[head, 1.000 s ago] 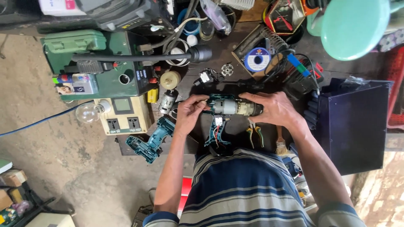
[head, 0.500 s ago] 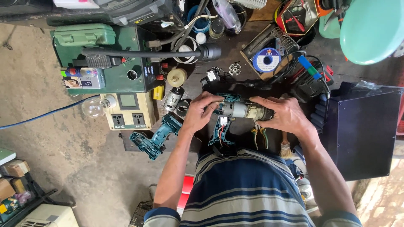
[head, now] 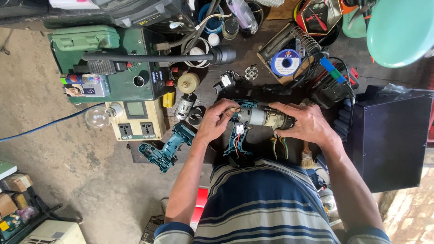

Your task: Disassembling and reassembling the motor and gearbox assembly of a cordless drill on a repair bench.

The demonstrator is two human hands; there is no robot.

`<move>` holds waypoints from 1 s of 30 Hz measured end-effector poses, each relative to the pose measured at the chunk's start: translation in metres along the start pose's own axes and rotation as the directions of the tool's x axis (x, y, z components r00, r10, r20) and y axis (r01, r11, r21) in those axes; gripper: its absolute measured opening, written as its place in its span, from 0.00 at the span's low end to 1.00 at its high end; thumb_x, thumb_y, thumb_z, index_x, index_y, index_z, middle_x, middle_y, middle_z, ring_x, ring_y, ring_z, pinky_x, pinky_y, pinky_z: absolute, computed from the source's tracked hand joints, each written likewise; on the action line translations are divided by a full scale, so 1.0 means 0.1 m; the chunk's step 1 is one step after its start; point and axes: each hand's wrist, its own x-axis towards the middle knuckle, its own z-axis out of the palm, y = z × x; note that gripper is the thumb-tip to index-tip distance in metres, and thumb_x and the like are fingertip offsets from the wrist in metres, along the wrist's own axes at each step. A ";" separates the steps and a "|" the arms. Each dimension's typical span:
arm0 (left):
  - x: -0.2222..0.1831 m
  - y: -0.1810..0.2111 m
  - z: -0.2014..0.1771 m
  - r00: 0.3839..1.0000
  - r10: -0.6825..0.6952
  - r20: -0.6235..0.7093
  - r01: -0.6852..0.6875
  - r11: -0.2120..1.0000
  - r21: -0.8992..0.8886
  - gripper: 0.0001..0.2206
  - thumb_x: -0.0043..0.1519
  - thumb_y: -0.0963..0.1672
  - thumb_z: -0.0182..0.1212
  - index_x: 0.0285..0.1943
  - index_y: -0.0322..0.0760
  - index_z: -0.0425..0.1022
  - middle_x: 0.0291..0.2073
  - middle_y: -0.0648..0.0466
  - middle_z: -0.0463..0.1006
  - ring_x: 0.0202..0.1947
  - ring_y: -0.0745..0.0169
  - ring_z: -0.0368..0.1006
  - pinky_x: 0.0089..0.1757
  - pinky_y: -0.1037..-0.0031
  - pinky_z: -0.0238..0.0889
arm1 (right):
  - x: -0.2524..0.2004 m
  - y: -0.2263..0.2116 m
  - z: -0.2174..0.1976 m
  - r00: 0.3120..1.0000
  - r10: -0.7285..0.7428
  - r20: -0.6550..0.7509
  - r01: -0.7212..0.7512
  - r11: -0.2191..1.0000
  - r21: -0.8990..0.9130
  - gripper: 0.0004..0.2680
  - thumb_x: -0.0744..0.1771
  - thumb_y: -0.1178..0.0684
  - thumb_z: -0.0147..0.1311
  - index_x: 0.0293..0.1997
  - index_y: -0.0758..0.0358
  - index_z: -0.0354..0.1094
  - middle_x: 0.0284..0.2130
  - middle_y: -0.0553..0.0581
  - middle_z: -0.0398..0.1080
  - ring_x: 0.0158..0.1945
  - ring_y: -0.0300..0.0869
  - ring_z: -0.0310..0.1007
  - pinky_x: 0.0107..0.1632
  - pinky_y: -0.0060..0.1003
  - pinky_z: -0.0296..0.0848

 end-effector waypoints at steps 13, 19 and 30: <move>-0.01 0.10 0.09 0.995 -0.067 -0.073 0.057 0.989 -0.137 0.09 0.71 0.39 0.53 0.51 0.39 0.81 0.33 0.50 0.80 0.39 0.66 0.75 0.44 0.66 0.73 | -0.01 0.02 0.01 1.000 0.004 0.022 -0.005 0.999 0.033 0.28 0.54 0.51 0.72 0.62 0.49 0.74 0.43 0.61 0.80 0.45 0.61 0.79 0.45 0.53 0.77; -0.03 0.03 0.09 0.996 -0.056 -0.071 0.053 0.997 -0.053 0.09 0.70 0.39 0.54 0.50 0.38 0.81 0.33 0.48 0.82 0.40 0.61 0.79 0.45 0.63 0.73 | -0.06 0.11 0.09 1.000 -0.023 -0.008 0.023 1.000 0.012 0.28 0.54 0.51 0.73 0.62 0.49 0.74 0.43 0.59 0.80 0.46 0.59 0.79 0.43 0.51 0.77; -0.05 -0.05 0.10 0.997 0.005 -0.072 0.001 0.996 0.086 0.08 0.69 0.38 0.55 0.48 0.39 0.81 0.33 0.45 0.83 0.38 0.44 0.81 0.43 0.59 0.73 | -0.08 0.08 0.06 1.000 -0.026 -0.004 0.026 0.999 0.046 0.28 0.55 0.51 0.73 0.62 0.52 0.73 0.40 0.62 0.80 0.43 0.59 0.80 0.42 0.48 0.78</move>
